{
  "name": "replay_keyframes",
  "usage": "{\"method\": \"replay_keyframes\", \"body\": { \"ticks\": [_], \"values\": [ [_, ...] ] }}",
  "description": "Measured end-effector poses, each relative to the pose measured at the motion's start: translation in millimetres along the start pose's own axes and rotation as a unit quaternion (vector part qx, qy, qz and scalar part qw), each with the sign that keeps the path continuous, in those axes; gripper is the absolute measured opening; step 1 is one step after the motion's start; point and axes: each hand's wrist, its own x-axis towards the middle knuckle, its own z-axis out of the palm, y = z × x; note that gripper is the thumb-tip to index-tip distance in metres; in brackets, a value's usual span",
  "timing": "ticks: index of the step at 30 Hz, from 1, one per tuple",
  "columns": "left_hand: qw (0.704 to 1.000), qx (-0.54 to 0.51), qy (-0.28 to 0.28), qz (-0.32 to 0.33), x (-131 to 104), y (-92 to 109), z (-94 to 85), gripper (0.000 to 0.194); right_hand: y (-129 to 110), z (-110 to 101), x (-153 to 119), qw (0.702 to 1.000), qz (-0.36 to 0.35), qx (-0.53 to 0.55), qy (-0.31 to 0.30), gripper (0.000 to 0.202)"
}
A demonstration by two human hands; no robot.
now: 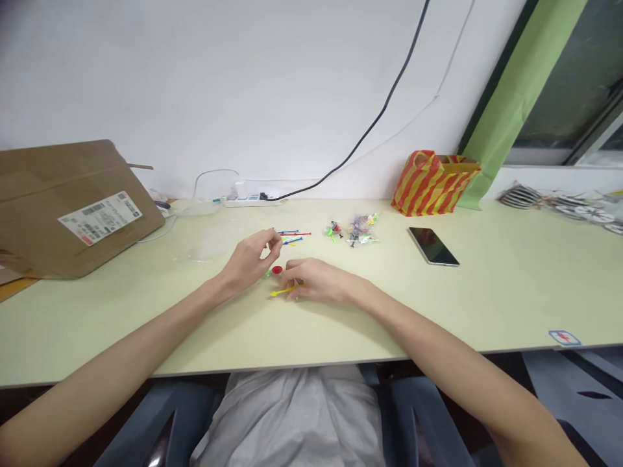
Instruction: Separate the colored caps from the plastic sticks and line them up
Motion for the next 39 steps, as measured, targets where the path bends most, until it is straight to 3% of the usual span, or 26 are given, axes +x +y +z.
{"method": "replay_keyframes", "body": {
  "ticks": [4,11,15,24,34,39],
  "values": [
    [1.0,-0.009,-0.011,0.01,0.0,-0.3,-1.2,0.012,1.2,1.2,0.4,0.999,0.003,0.045,0.026,0.004],
    [0.991,-0.054,-0.093,0.081,-1.3,5.4,-4.3,0.032,5.5,-10.6,-2.6,0.957,-0.005,0.133,0.257,0.014],
    [0.987,-0.062,-0.112,0.1,-1.6,11.8,-3.8,0.029,5.9,-9.0,-0.3,0.94,0.009,0.168,0.298,0.018],
    [0.987,-0.059,-0.13,0.08,2.5,16.5,-6.0,0.026,12.2,0.7,2.4,0.935,0.022,0.246,0.256,0.027],
    [0.976,-0.085,-0.179,0.089,1.4,20.0,-6.1,0.026,15.2,-16.2,-0.3,0.944,0.007,0.277,0.18,0.034],
    [0.972,-0.105,-0.186,0.1,2.1,29.0,-5.8,0.022,12.6,-26.6,-3.8,0.943,0.01,0.315,0.111,0.036]
  ]
}}
